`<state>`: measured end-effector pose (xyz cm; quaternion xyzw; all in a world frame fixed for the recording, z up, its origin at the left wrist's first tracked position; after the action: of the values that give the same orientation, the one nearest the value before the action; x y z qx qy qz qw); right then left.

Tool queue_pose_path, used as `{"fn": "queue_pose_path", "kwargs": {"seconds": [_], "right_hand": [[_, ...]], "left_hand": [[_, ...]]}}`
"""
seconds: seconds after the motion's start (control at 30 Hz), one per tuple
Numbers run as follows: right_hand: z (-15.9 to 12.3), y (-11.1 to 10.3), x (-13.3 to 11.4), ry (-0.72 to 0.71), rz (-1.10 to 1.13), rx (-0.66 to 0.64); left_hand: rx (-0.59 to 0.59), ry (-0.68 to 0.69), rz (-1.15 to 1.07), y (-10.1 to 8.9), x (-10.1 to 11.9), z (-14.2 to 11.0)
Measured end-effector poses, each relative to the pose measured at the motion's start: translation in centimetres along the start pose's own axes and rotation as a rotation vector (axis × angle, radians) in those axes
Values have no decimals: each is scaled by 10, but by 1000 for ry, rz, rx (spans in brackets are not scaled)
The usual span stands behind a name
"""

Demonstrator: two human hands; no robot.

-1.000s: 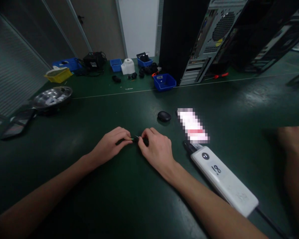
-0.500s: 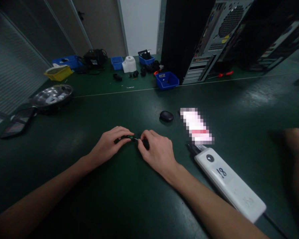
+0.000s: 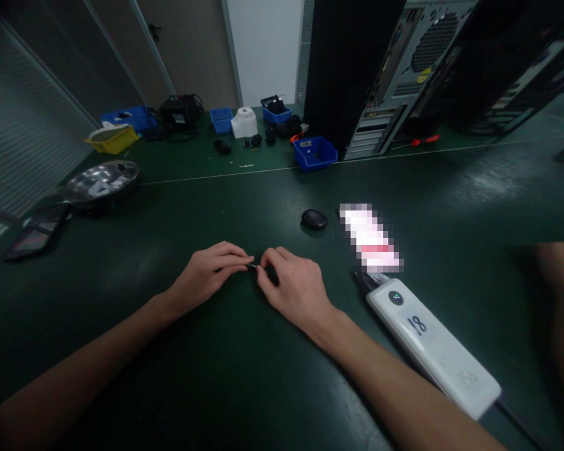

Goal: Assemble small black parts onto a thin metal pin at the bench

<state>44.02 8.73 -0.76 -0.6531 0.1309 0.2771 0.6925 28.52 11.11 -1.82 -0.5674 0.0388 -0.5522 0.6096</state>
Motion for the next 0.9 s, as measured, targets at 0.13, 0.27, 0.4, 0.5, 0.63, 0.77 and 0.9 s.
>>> {"fn": "queue_pose_path", "kwargs": {"seconds": [0.13, 0.27, 0.4, 0.5, 0.63, 0.77, 0.9], "right_hand": [[-2, 2, -4, -14, -20, -11], [-2, 1, -3, -5, -5, 18], [-1, -5, -1, 1, 33, 73], [0, -9, 2, 21, 28, 104], [2, -8, 7, 64, -63, 108], [3, -6, 9, 97, -186, 98], [3, -8, 10, 111, -227, 109]], "left_hand": [[-60, 113, 92, 7, 12, -1], [-3, 89, 43, 3, 12, 1], [1, 40, 30, 2, 10, 3], [-74, 20, 74, 7, 11, 4], [-218, 32, 218, 18, 14, 5], [-306, 35, 332, 24, 16, 5], [-257, 13, 248, 19, 16, 3]]}}
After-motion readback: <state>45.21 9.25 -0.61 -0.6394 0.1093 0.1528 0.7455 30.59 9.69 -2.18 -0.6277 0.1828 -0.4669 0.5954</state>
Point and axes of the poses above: each hand's wrist, its own z-axis towards the middle knuckle, its own y-axis out of the palm, x = y × z, the point moved 8 cm from there along z, towards the middle knuckle, and after that the axes turned 11 degrees about y, right-handed, at the moved point
